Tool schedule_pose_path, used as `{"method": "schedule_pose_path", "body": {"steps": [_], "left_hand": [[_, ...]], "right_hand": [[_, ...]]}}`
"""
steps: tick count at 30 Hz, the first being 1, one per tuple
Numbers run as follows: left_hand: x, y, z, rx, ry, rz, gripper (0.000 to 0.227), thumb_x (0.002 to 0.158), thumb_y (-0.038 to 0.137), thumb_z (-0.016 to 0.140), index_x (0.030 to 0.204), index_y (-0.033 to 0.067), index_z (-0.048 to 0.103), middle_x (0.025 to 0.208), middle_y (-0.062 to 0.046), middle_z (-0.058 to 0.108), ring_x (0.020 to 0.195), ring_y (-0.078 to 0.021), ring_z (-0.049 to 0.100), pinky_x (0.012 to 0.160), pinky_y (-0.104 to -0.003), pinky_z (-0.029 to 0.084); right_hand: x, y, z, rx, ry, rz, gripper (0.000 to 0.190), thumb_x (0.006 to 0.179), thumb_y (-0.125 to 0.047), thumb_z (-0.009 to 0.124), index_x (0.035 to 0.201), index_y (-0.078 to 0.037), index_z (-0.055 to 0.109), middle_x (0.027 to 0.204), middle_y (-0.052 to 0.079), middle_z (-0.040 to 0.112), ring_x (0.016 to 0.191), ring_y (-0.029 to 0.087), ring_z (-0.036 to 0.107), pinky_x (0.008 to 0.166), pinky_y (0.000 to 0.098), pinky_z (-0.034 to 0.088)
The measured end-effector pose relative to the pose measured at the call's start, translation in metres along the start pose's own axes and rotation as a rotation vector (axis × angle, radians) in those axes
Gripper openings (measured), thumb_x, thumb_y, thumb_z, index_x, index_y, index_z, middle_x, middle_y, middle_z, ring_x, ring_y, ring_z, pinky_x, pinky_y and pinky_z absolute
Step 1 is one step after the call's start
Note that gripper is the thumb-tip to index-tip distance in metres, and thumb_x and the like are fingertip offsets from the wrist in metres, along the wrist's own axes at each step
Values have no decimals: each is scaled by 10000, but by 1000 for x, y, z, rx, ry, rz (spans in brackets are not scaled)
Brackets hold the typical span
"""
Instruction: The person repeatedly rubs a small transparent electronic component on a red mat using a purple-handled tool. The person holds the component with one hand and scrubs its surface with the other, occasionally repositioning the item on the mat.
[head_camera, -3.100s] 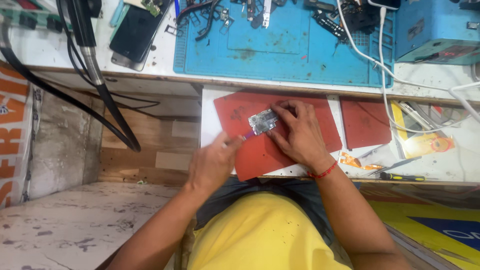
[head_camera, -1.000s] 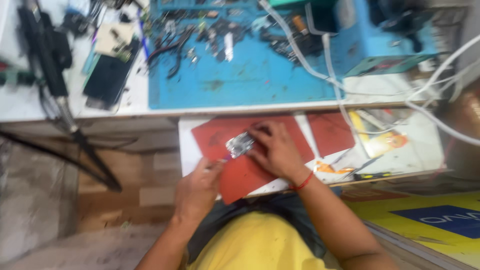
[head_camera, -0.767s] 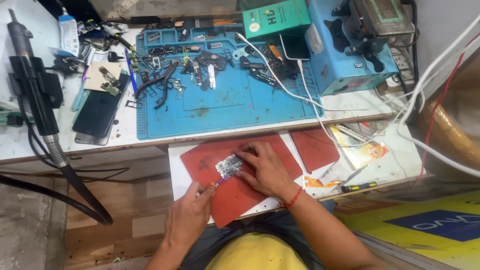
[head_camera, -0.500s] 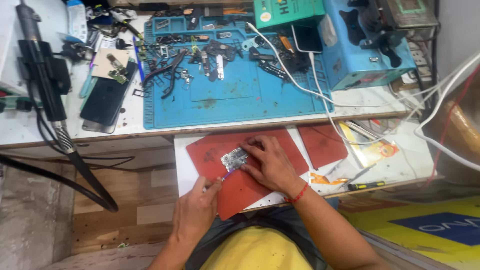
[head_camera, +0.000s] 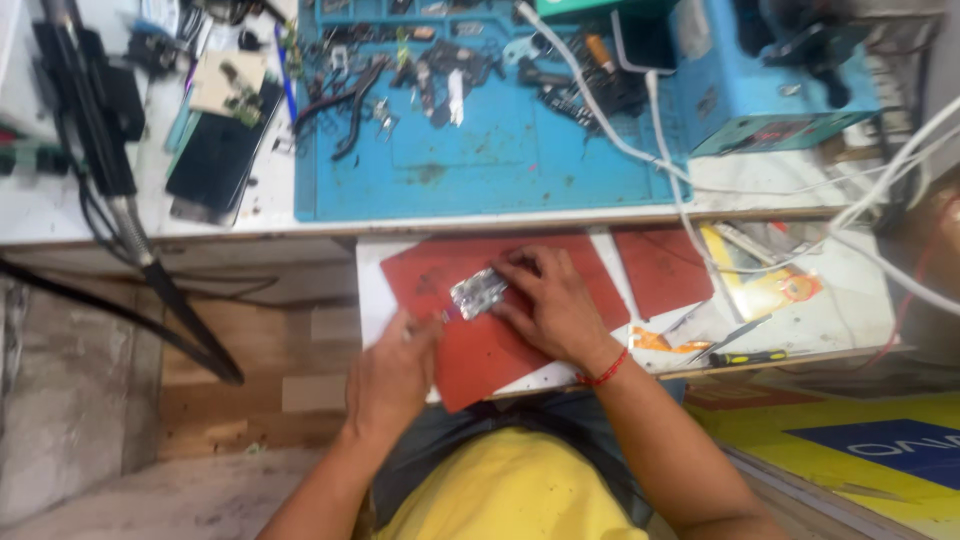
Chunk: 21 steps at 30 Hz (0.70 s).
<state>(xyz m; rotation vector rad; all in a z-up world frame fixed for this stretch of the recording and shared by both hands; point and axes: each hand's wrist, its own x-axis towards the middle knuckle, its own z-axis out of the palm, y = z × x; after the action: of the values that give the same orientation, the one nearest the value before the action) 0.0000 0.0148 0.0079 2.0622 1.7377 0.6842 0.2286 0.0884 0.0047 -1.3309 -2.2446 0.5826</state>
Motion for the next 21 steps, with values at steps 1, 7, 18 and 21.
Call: {"method": "schedule_pose_path", "body": {"steps": [1, 7, 18, 21], "left_hand": [[1, -2, 2, -40, 52, -11, 227, 904, 145, 663, 1118, 180, 732, 960, -74, 666, 714, -340, 699, 566, -473, 547], [-4, -3, 15, -4, 42, -24, 203, 946, 128, 649, 1128, 187, 717, 978, -78, 673, 714, -333, 704, 582, -473, 550], [-3, -2, -2, 43, 97, 135, 193, 931, 86, 646, 1096, 133, 734, 1004, -49, 665, 690, -286, 708, 571, -415, 563], [-6, -6, 6, 65, 38, 160, 243, 916, 69, 645, 1139, 123, 723, 979, -67, 646, 685, -280, 703, 556, -409, 559]], "right_hand": [[0, 1, 1, -13, 22, -23, 532, 801, -237, 824, 1295, -95, 691, 1276, 126, 594, 1146, 351, 554, 996, 458, 487], [-7, 4, 4, -40, 23, -91, 530, 824, -217, 840, 1312, -83, 683, 1280, 136, 594, 1160, 365, 545, 1001, 465, 487], [0, -1, 0, -48, -29, -40, 533, 824, -217, 866, 1313, -86, 696, 1286, 115, 591, 1194, 355, 520, 1016, 466, 474], [-7, -2, 2, -16, -17, -46, 526, 851, -214, 865, 1332, -88, 693, 1288, 129, 586, 1200, 354, 521, 1025, 463, 474]]}}
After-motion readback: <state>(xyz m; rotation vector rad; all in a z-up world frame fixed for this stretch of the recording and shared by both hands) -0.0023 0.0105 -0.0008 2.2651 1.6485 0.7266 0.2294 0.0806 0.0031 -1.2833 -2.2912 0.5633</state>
